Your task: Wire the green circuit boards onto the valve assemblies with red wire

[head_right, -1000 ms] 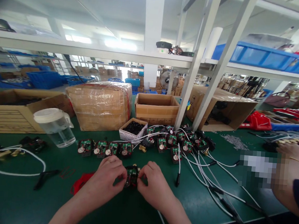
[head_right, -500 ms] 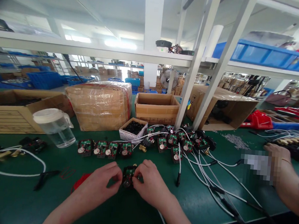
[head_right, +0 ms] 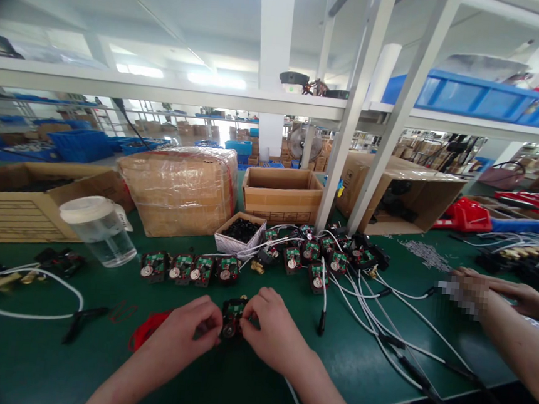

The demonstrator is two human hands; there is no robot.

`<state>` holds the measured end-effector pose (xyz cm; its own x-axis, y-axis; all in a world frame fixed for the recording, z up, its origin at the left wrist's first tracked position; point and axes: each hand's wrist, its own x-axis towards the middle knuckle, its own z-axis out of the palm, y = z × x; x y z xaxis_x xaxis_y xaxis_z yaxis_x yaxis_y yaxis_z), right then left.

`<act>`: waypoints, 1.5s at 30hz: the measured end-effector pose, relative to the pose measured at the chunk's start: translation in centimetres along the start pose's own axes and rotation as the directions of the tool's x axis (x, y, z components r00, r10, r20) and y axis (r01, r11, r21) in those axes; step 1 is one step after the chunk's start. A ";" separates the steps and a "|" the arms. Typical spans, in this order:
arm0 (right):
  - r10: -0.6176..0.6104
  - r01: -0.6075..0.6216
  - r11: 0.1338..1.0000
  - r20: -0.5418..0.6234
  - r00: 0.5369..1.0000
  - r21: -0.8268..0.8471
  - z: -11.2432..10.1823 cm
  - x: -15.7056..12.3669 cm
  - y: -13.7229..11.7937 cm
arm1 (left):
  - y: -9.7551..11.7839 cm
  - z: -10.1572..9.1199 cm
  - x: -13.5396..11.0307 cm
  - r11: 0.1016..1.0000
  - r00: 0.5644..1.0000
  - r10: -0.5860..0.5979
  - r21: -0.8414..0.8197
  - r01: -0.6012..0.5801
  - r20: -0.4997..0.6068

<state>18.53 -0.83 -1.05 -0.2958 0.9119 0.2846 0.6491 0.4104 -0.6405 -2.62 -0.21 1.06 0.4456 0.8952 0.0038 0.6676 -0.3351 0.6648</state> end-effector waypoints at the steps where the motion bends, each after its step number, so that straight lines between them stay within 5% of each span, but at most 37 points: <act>1: 0.002 -0.002 1.000 -0.002 1.000 -0.001 0.0 0.0 0.1 | 0.0 0.0 0.1 1.000 1.000 -0.001 0.002 0.001 -0.008; 17: -0.025 0.025 0.998 0.000 1.000 -0.057 -1.2 0.6 -0.5 | 1.0 0.5 0.0 0.968 0.996 0.013 0.249 0.009 -0.086; 45: -0.022 0.010 0.979 -0.058 0.998 -0.202 0.0 1.3 0.0 | 0.2 -0.1 1.8 0.930 0.994 0.049 0.368 -0.008 -0.103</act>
<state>18.20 0.33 -0.70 -0.2690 0.9013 0.3396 0.7741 0.4121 -0.4807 -1.77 1.42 1.26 0.4142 0.9032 0.1130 0.8366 -0.4266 0.3436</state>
